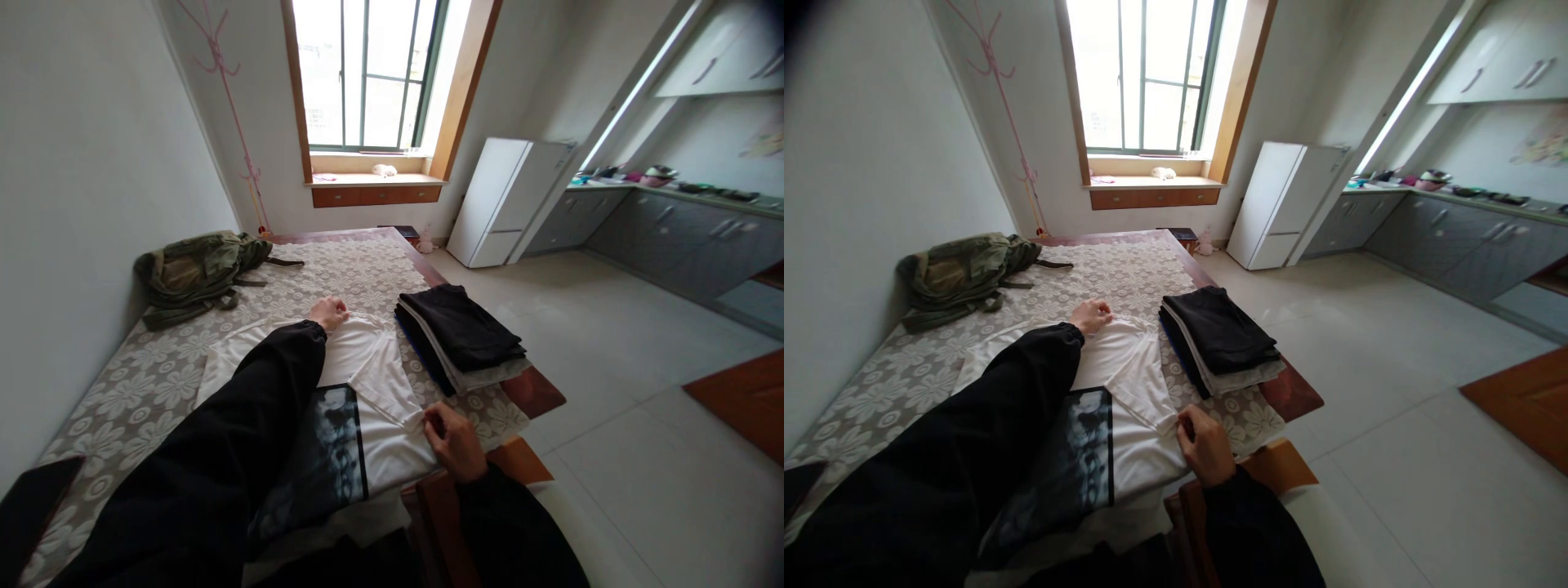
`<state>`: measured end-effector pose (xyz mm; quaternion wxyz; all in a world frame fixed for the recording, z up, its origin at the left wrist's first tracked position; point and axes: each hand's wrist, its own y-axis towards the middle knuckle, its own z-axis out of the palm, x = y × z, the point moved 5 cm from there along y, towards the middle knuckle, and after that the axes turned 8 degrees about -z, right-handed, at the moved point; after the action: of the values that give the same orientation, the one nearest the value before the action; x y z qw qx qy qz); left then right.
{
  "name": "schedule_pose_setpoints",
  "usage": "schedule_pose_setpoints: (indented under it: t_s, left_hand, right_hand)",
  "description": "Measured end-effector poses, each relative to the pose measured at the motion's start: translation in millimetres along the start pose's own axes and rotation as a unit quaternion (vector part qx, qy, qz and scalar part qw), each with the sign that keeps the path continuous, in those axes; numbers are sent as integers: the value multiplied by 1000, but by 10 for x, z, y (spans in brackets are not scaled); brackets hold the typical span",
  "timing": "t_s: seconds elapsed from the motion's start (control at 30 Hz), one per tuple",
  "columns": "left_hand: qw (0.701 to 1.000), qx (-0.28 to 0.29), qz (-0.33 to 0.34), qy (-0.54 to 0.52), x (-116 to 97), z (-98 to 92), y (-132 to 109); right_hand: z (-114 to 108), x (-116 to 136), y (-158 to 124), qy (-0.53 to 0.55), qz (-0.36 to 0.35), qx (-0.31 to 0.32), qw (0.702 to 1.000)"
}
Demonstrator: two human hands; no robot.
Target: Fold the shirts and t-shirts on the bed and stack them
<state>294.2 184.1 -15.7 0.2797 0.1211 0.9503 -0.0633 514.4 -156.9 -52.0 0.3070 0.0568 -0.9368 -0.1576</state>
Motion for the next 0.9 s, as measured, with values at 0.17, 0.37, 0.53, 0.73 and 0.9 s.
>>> schedule_pose_setpoints:
  t_s: [0.17,0.37,0.53,0.73,0.9]
  left_hand:
    - [1000,-27,-3,-11,-70,-2,81]
    - [998,-39,41,-9,-300,-23,23]
    - [995,29,97,10,-718,318,-150]
    - [993,73,84,36,-1092,721,-192]
    - [992,81,82,57,-1118,783,-160]
  right_hand:
    - [-18,19,-4,6,0,0,1000]
    - [-34,35,-10,10,3,-6,1000]
    - [-22,32,-18,13,7,-18,1000]
    - [-23,38,-21,5,9,-20,1000]
    - [-22,29,-28,14,6,-25,1000]
